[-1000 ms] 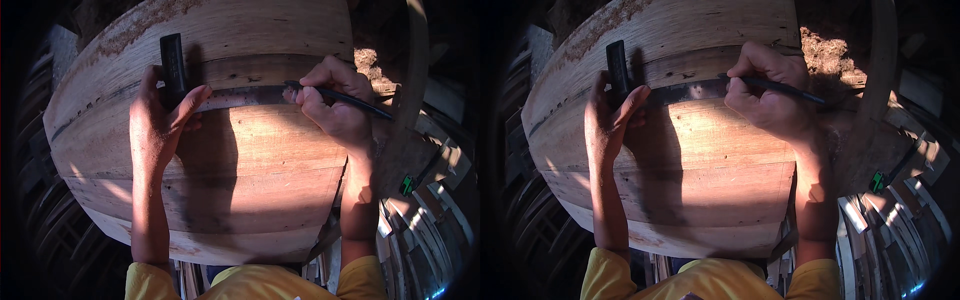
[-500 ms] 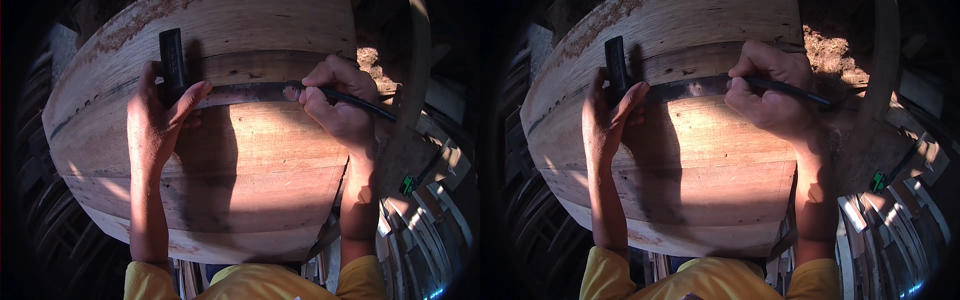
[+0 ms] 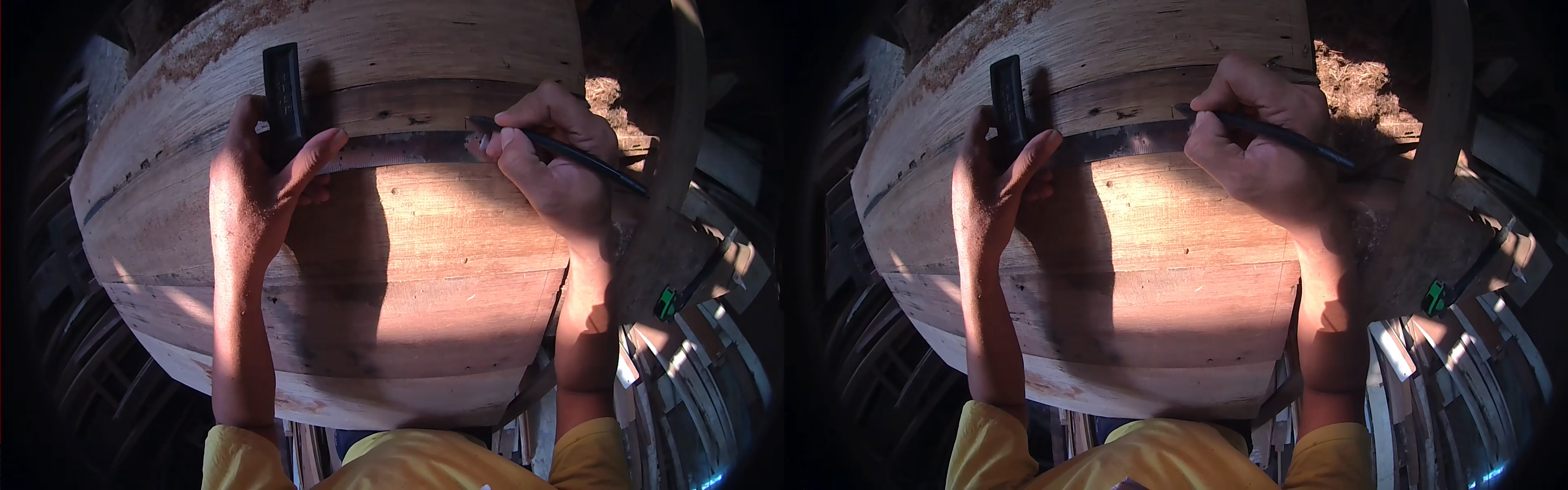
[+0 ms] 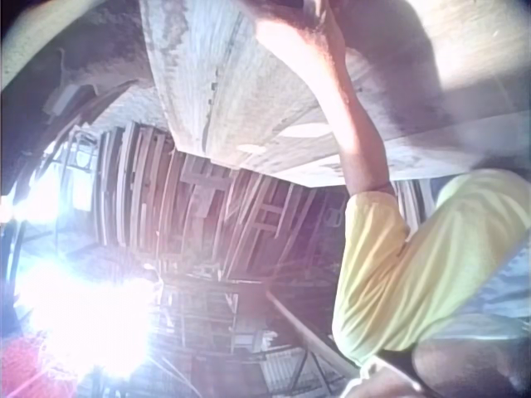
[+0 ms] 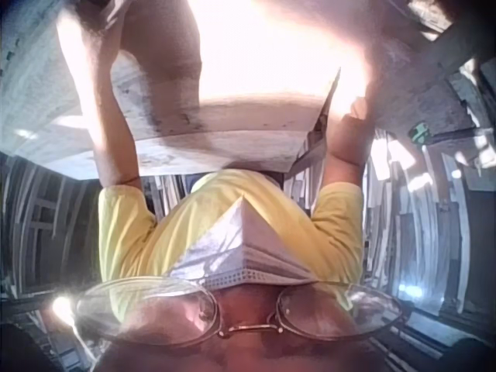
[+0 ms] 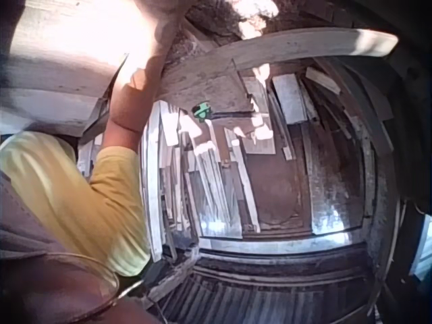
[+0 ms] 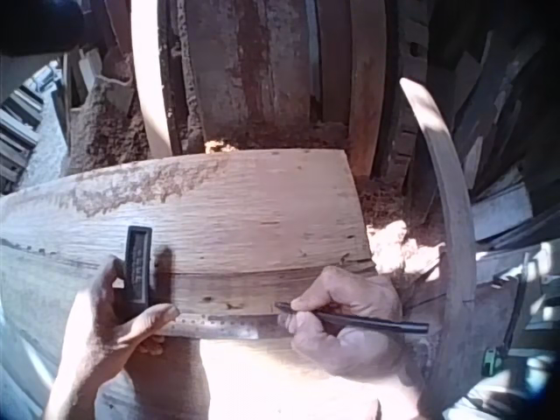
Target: The person measures a large wooden panel and a separate wooden board using a tape measure and an L-square, then marks lines on the panel with a pencil.
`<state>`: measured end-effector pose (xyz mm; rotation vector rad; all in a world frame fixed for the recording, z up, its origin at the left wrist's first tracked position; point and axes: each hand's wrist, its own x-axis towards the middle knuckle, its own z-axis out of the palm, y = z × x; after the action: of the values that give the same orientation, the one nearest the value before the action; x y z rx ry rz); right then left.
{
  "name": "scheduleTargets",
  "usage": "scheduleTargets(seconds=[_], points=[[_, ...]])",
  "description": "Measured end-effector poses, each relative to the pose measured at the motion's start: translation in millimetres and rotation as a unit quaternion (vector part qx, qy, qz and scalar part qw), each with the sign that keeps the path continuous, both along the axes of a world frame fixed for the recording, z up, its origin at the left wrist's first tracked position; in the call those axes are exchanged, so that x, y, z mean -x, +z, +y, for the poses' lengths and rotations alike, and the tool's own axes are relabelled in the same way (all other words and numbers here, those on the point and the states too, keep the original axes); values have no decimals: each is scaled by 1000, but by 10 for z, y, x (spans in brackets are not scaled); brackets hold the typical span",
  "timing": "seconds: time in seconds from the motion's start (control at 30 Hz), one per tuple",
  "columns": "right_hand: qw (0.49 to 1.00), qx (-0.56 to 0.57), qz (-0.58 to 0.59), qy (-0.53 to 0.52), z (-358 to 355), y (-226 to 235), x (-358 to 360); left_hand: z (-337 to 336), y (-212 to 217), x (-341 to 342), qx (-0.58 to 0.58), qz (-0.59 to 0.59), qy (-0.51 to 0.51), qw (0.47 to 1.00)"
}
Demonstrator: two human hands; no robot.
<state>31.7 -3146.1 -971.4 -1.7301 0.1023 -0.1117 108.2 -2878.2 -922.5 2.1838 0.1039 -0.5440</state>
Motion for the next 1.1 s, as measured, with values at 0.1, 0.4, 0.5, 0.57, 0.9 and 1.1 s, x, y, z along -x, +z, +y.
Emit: scheduleTargets(seconds=[0.1,0.4,0.5,0.57,0.9,1.1], points=[[999,32,-1,44,-100,-22,-74,-19,0,-72,-13,24,-4,1000],[999,-30,34,3,3,3,-14,15,45,-33,-25,19,-33,999],[997,-1,71,43,-73,70,-34,58,-4,-46,-13,0,-42,999],[996,-72,53,12,-77,122,-30,71,-42,-53,10,-10,-49,999],[968,152,-169,-106,260,2620,1835,588,77,100,172,34,63,982],[856,399,-301,-133,163,4072,3709,2706,-91,856,60,-30,234,970]])
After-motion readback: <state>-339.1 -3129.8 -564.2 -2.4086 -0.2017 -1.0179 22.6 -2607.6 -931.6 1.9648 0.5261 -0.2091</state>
